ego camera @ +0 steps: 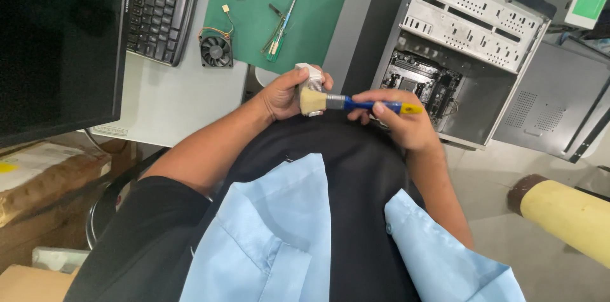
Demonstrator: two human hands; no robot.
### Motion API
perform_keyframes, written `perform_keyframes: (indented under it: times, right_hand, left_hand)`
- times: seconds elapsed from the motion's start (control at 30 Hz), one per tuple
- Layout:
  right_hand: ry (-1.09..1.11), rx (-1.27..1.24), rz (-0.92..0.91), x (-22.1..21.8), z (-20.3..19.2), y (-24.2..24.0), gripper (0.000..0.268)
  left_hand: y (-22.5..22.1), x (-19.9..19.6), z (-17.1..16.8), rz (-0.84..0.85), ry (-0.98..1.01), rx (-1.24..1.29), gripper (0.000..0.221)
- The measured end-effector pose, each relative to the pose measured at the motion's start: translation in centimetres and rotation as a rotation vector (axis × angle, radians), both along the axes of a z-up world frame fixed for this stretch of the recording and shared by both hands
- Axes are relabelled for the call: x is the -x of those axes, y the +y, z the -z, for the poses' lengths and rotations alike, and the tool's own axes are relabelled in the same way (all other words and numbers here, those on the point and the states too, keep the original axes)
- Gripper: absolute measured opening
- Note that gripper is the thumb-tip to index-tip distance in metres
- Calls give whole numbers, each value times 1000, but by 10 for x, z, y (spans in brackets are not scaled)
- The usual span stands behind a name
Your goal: Cleaning a CPU heatsink with a brush and adjusting the mounting hardware.
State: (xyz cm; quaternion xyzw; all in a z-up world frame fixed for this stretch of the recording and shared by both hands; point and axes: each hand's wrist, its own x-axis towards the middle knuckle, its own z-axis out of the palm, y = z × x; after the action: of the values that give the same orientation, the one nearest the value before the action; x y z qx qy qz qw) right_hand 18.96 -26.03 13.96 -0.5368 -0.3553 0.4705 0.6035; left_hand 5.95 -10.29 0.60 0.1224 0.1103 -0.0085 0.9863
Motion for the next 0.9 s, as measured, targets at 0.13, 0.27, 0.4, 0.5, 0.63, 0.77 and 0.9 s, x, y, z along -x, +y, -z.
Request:
perform_keyframes:
  times: [0.13,0.27,0.4,0.5,0.63,0.77,0.9]
  right_hand:
    - [137,-133,70,-11,19,-20,35]
    - [371,-212,473,-30,50,-31,40]
    - [532,-84,674,-20,48,-26,34]
    - [578,-48,703,-12,60,-28,33]
    - [640,-32,657,-9,39,-21,31]
    - [610,-61,641,-11,40,-20,38]
    - [619,-28,577,-10,64,-20,38]
  left_hand:
    - [0,4,23,-18,-21,23,33]
    - [4,5,-1,-9,-41,-8,36]
    - [13,-7,-43,-23,-110,-72,45]
    - [28,-24,-84,-34,-196,-53,48]
    - [44,-46,-146,-28,-360,-118,41]
    - [56,-65,-196,-73,-497,-258,43]
    - [67,-76,-229,-42,-695,-294,42]
